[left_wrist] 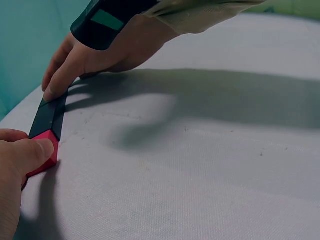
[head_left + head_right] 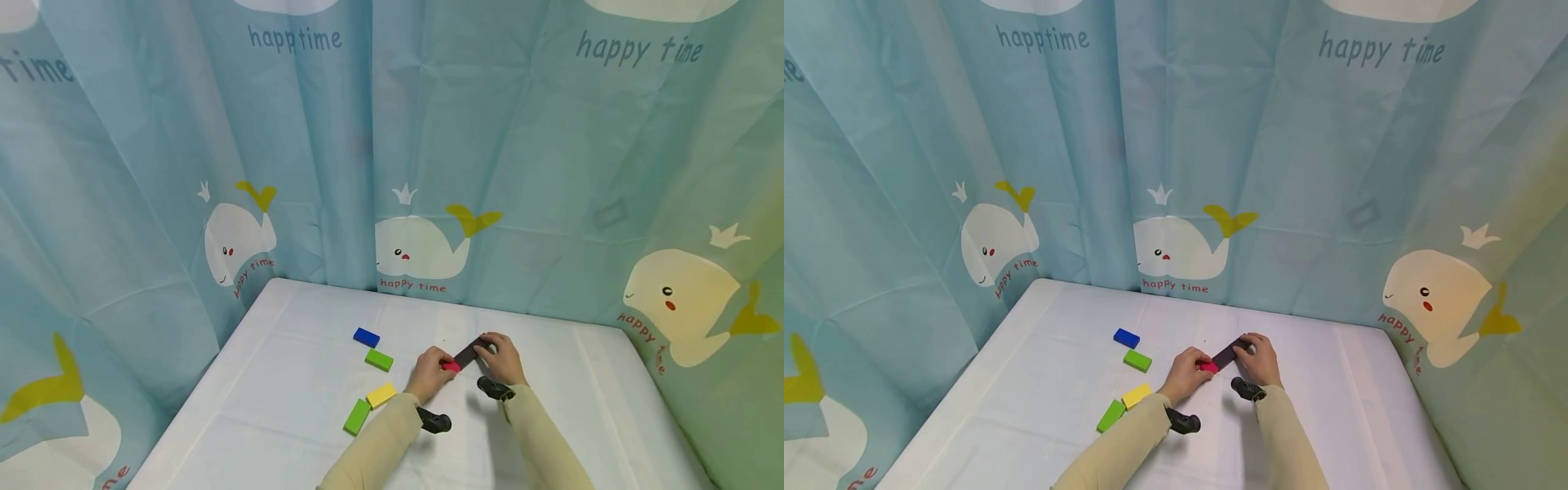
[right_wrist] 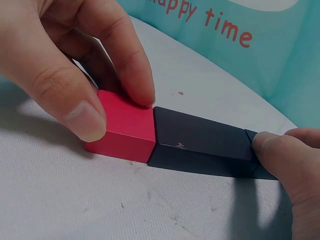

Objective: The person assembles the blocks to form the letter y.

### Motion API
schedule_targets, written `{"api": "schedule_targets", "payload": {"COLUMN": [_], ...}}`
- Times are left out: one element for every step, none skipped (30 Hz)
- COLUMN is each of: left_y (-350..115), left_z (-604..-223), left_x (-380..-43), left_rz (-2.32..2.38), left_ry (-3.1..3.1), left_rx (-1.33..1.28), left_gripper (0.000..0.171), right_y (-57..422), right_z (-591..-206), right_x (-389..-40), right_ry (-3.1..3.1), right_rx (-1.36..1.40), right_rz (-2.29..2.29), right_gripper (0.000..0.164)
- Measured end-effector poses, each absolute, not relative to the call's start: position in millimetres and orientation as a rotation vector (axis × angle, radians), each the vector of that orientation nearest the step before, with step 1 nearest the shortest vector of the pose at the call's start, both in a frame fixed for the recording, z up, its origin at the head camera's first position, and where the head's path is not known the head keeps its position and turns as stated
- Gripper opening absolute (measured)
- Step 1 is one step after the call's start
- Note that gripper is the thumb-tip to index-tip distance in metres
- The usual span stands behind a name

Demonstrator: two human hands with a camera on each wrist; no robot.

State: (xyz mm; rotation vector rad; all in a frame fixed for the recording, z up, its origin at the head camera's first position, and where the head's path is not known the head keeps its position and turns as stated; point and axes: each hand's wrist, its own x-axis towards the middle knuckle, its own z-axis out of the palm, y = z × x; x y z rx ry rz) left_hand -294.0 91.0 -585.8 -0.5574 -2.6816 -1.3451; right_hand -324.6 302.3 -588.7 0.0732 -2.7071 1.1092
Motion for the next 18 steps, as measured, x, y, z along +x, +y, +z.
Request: {"api": "schedule_targets", "payload": {"left_y": [91.0, 91.1, 91.1, 91.2, 91.3, 91.5, 91.5, 91.6, 91.6, 91.6, 91.5, 91.5, 91.4, 91.4, 91.4, 91.3, 91.3, 91.4], "left_z": [-586.0, -586.3, -586.4, -586.5, -586.9, -587.2, -587.2, -587.4, -587.4, -587.1, -586.8, -586.4, -585.9, -585.8, -585.5, -585.3, -585.4, -585.6], "left_x": [-294.1, -294.2, -294.3, -294.4, -294.5, -294.4, -294.3, -294.2, -294.0, -293.7, -293.5, -293.2, -293.0, -292.9, -292.6, -292.5, -292.4, -292.4], "left_rz": [-1.345, -1.346, -1.348, -1.349, -1.35, -1.352, -1.357, -1.358, -1.356, -1.356, -1.357, -1.358, -1.357, -1.351, -1.352, -1.353, -1.353, -1.353], "left_ry": [-2.681, -2.681, -2.68, -2.68, -2.68, -2.68, -2.683, -2.681, -2.68, -2.68, -2.679, -2.678, -2.677, -2.673, -2.674, -2.674, -2.674, -2.674], "left_rx": [-0.558, -0.558, -0.558, -0.559, -0.559, -0.559, -0.556, -0.557, -0.558, -0.557, -0.557, -0.557, -0.557, -0.56, -0.558, -0.558, -0.558, -0.558], "left_gripper": [0.021, 0.021, 0.021, 0.021, 0.021, 0.02, 0.02, 0.02, 0.02, 0.02, 0.02, 0.02, 0.02, 0.021, 0.021, 0.021, 0.021, 0.021], "right_y": [302.3, 302.3, 302.3, 302.2, 302.1, 302.2, 302.1, 302.1, 302.2, 302.2, 302.4, 302.6, 302.7, 302.7, 302.7, 302.5, 302.3, 302.0], "right_z": [-588.8, -589.0, -589.4, -589.7, -590.2, -590.6, -590.9, -590.9, -590.9, -590.8, -590.8, -590.5, -590.3, -590.0, -589.7, -589.5, -589.3, -589.1], "right_x": [-324.6, -324.6, -324.8, -324.4, -324.3, -324.2, -324.1, -323.9, -323.7, -323.6, -323.9, -323.8, -323.7, -323.7, -323.6, -323.5, -323.3, -323.1], "right_ry": [-2.705, -2.702, -2.699, -2.696, -2.69, -2.686, -2.683, -2.681, -2.679, -2.679, -2.679, -2.683, -2.685, -2.688, -2.69, -2.692, -2.693, -2.694], "right_rx": [0.074, 0.076, 0.076, 0.08, 0.08, 0.081, 0.081, 0.082, 0.081, 0.081, 0.078, 0.078, 0.077, 0.078, 0.077, 0.077, 0.078, 0.079], "right_rz": [1.108, 1.105, 1.106, 1.104, 1.104, 1.104, 1.106, 1.106, 1.11, 1.113, 1.116, 1.114, 1.115, 1.114, 1.113, 1.111, 1.11, 1.109], "right_gripper": [0.042, 0.042, 0.042, 0.042, 0.042, 0.041, 0.041, 0.041, 0.041, 0.041, 0.041, 0.041, 0.041, 0.041, 0.042, 0.042, 0.042, 0.042]}}
